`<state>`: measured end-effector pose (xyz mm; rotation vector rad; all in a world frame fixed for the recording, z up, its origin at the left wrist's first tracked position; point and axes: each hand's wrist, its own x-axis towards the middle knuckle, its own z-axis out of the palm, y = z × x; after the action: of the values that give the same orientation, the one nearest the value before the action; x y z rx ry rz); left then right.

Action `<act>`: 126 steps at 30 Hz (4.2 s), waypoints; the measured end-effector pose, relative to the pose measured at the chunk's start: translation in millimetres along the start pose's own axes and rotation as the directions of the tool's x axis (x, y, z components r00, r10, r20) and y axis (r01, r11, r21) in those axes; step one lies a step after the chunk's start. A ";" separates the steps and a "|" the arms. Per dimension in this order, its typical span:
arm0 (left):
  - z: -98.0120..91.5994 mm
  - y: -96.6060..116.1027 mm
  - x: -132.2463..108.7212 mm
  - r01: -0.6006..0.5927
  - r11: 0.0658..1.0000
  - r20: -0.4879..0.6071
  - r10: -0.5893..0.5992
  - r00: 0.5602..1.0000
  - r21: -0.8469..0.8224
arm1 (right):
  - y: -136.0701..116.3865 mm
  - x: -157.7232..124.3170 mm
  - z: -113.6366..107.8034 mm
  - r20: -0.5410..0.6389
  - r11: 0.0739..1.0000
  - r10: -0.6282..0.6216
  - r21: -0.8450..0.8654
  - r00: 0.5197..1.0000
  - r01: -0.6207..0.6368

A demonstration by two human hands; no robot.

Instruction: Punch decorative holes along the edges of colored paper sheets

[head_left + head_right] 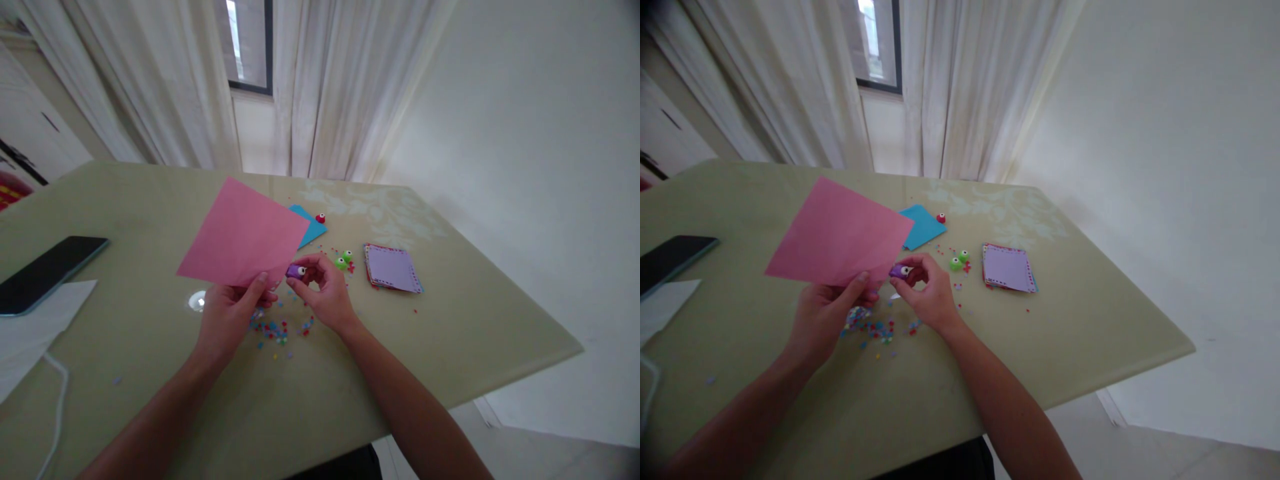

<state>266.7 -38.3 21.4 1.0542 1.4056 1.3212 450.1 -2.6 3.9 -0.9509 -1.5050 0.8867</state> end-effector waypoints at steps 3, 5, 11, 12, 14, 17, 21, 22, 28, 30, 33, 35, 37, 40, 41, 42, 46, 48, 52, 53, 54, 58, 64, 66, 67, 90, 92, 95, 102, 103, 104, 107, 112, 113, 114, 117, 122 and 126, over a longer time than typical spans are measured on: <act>0.5 -0.7 -0.1 -0.005 1.000 0.018 0.005 1.000 -0.013 | -1.6 -1.7 1.0 0.006 1.000 -0.019 0.005 1.000 0.019; 0.8 -1.5 -0.3 -0.010 1.000 0.030 0.010 0.999 -0.013 | -4.1 -3.2 2.3 0.008 0.999 -0.032 -0.008 0.999 0.032; 0.5 -0.3 0.3 -0.019 0.999 -0.027 0.021 0.999 0.042 | -7.1 -5.1 3.8 -0.014 0.996 -0.057 -0.066 0.998 0.056; 0.4 0.1 0.4 -0.018 0.999 -0.034 0.020 0.999 0.050 | -6.9 -5.1 3.6 -0.021 0.996 -0.056 -0.064 0.998 0.055; 0.5 0.5 0.3 -0.016 0.998 -0.025 0.018 1.000 0.059 | -7.0 -5.1 3.2 -0.028 0.997 -0.057 -0.062 0.998 0.055; 0.7 0.2 -0.4 -0.022 0.999 0.010 0.021 1.000 0.047 | -9.6 -5.1 2.9 -0.018 0.992 -0.074 -0.106 0.997 0.071; 0.4 -1.2 -0.7 -0.030 0.999 0.010 0.030 1.000 0.028 | -13.9 -5.0 2.9 -0.015 0.983 -0.084 -0.166 0.996 0.080; 0.2 -1.3 -0.6 -0.030 0.999 0.004 0.030 1.000 0.031 | -14.3 -4.9 2.9 -0.024 0.983 -0.080 -0.170 0.997 0.074; 0.6 1.6 -2.3 -0.032 0.998 0.015 0.031 0.999 0.054 | -15.1 -4.9 3.0 -0.040 0.983 -0.070 -0.174 0.997 0.062; 1.1 3.1 -3.1 -0.026 0.998 0.015 0.025 1.000 0.061 | -16.1 -5.4 3.5 -0.033 0.980 -0.071 -0.186 0.997 0.064; 1.7 4.6 -3.8 -0.021 0.998 0.003 0.020 1.000 0.067 | -17.6 -5.9 4.2 -0.053 0.976 -0.058 -0.213 0.997 0.046; 1.8 5.0 -3.8 -0.022 0.998 0.002 0.022 1.000 0.064 | -18.1 -6.0 4.4 -0.065 0.974 -0.053 -0.222 0.997 0.037; 1.9 5.5 -3.7 -0.020 0.998 0.004 0.020 1.000 0.060 | -18.2 -5.9 4.2 -0.061 0.972 -0.058 -0.230 0.996 0.042; 1.9 6.2 -3.3 -0.012 0.997 0.004 0.012 1.000 0.071 | -17.9 -5.9 3.9 -0.044 0.968 -0.076 -0.242 0.996 0.063; 1.9 6.3 -3.2 -0.012 0.997 0.003 0.012 1.000 0.073 | -17.7 -5.9 3.9 -0.040 0.967 -0.080 -0.245 0.996 0.068; 1.9 6.1 -3.0 -0.013 0.997 0.003 0.013 1.000 0.072 | -17.5 -5.9 3.8 -0.038 0.966 -0.084 -0.249 0.996 0.071; 2.4 3.9 -2.7 -0.020 0.998 0.006 0.019 1.000 0.052 | -16.7 -6.1 3.8 -0.043 0.962 -0.089 -0.261 0.995 0.075; 2.8 3.0 -2.8 -0.020 0.998 0.005 0.019 1.000 0.051 | -16.5 -6.1 3.8 -0.047 0.962 -0.090 -0.264 0.995 0.074; 2.7 3.4 -3.3 -0.021 0.998 0.014 0.020 1.000 0.066 | -16.9 -5.8 4.0 -0.052 0.960 -0.097 -0.270 0.994 0.079; 2.4 3.7 -3.3 -0.021 0.997 0.016 0.020 1.000 0.074 | -17.0 -5.8 4.0 -0.052 0.960 -0.101 -0.268 0.993 0.084; 2.2 4.0 -3.3 -0.023 0.996 0.015 0.022 1.000 0.082 | -17.2 -5.7 4.0 -0.052 0.960 -0.105 -0.266 0.993 0.088; 1.6 4.0 -3.0 -0.024 0.994 0.005 0.023 1.000 0.105 | -17.5 -6.2 3.9 -0.050 0.958 -0.109 -0.273 0.993 0.092; 2.1 3.8 -3.8 -0.020 0.996 -0.005 0.020 1.000 0.090 | -17.0 -7.9 4.0 -0.035 0.949 -0.122 -0.297 0.992 0.106; 2.4 4.6 -4.2 -0.023 0.995 -0.010 0.024 1.000 0.093 | -16.5 -8.1 4.1 -0.031 0.947 -0.131 -0.298 0.991 0.116; 2.5 5.1 -4.3 -0.022 0.995 -0.013 0.023 1.000 0.099 | -16.1 -8.2 4.1 -0.031 0.946 -0.135 -0.300 0.990 0.119; 3.8 4.8 -4.5 -0.022 0.998 0.001 0.022 1.000 0.059 | -15.0 -9.2 4.1 -0.030 0.930 -0.165 -0.338 0.986 0.145; 3.7 4.3 -4.3 -0.025 0.998 0.007 0.025 1.000 0.056 | -15.2 -9.3 4.3 -0.039 0.928 -0.169 -0.343 0.985 0.146; 3.2 3.9 -4.2 -0.028 0.998 0.025 0.027 0.999 0.053 | -14.8 -9.2 4.5 -0.051 0.922 -0.186 -0.356 0.981 0.156; 3.0 5.4 -4.9 -0.027 0.997 0.029 0.025 0.999 0.075 | -13.5 -8.8 4.7 -0.059 0.917 -0.218 -0.353 0.974 0.184; 3.2 5.2 -4.6 -0.031 0.997 0.029 0.029 0.999 0.071 | -13.3 -8.8 4.9 -0.062 0.918 -0.216 -0.352 0.974 0.181; 3.5 4.9 -4.2 -0.036 0.997 0.026 0.034 0.999 0.068 | -13.2 -8.7 5.0 -0.063 0.919 -0.214 -0.350 0.975 0.179; 3.4 3.5 -3.1 -0.062 0.994 0.020 0.061 0.998 0.088 | -12.6 -8.4 5.2 -0.059 0.920 -0.206 -0.351 0.977 0.173; 1.1 2.8 -3.4 -0.083 0.981 -0.005 0.085 0.996 0.175 | -11.0 -8.0 5.0 -0.036 0.924 -0.192 -0.344 0.981 0.168; 0.7 2.7 -3.5 -0.084 0.980 -0.009 0.087 0.996 0.182 | -10.8 -8.1 5.0 -0.032 0.925 -0.187 -0.341 0.982 0.166; 0.5 2.5 -3.6 -0.086 0.979 -0.012 0.090 0.996 0.184 | -10.7 -8.2 5.0 -0.029 0.927 -0.183 -0.337 0.983 0.163; 0.7 1.6 -3.6 -0.096 0.980 -0.011 0.099 0.995 0.174 | -10.7 -8.6 5.2 -0.031 0.931 -0.184 -0.325 0.982 0.164; 1.8 4.3 -4.3 -0.095 0.980 -0.018 0.099 0.995 0.174 | -12.4 -8.7 5.1 -0.045 0.923 -0.206 -0.341 0.977 0.179; 2.1 8.7 -5.6 -0.084 0.978 -0.027 0.091 0.995 0.190 | -13.8 -8.8 5.0 -0.053 0.914 -0.220 -0.360 0.974 0.187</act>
<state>270.0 -42.8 30.4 1.2359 1.5507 1.2934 444.4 -16.4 12.4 -1.0526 -1.6807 0.4210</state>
